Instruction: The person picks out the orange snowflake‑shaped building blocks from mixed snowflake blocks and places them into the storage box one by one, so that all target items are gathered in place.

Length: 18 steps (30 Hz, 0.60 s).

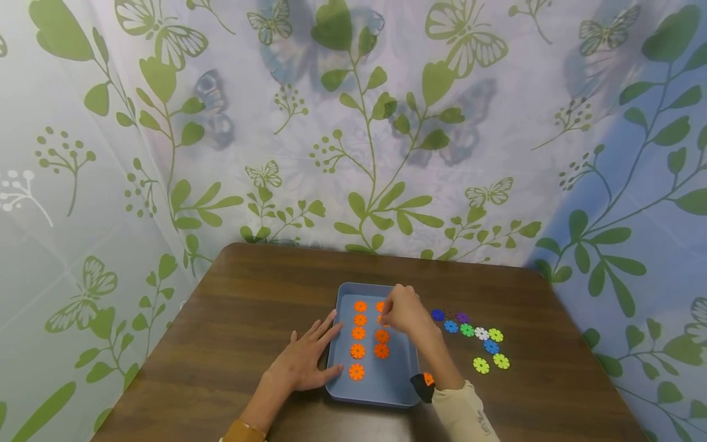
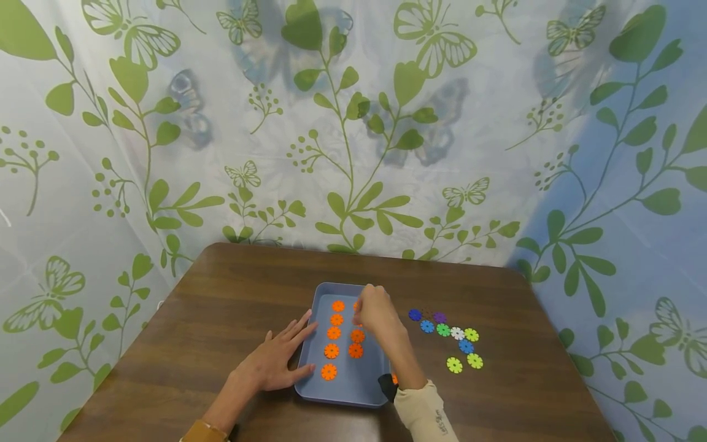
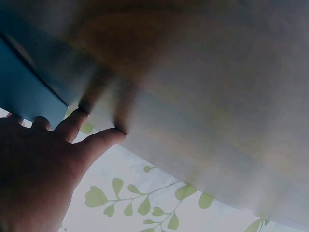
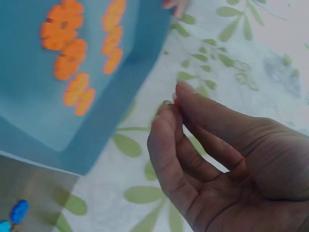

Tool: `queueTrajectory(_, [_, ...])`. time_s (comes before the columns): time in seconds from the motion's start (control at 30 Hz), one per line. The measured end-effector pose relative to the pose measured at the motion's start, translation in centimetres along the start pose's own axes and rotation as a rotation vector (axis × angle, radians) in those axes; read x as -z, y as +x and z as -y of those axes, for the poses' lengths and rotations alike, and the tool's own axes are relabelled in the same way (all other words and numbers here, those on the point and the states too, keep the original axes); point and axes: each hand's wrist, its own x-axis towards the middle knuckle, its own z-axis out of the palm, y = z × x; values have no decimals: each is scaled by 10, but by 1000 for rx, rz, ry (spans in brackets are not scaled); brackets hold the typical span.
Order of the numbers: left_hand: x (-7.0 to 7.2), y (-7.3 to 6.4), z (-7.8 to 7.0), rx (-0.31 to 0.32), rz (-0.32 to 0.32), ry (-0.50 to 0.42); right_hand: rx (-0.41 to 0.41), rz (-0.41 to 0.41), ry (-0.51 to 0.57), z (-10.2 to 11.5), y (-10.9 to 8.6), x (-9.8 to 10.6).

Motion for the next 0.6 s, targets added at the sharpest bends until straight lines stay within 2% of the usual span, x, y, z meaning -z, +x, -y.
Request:
queueTrajectory(0.27, [-1,1,1,-10,0,5,150,-116,81,19,-17,22])
queueTrajectory(0.47, [-1,1,1,-8,0,1,218,-195,102,29,-25,35])
queueTrajectory(0.6, [-1,1,1,-10,-4,1,274,-277,82,34,-30,42])
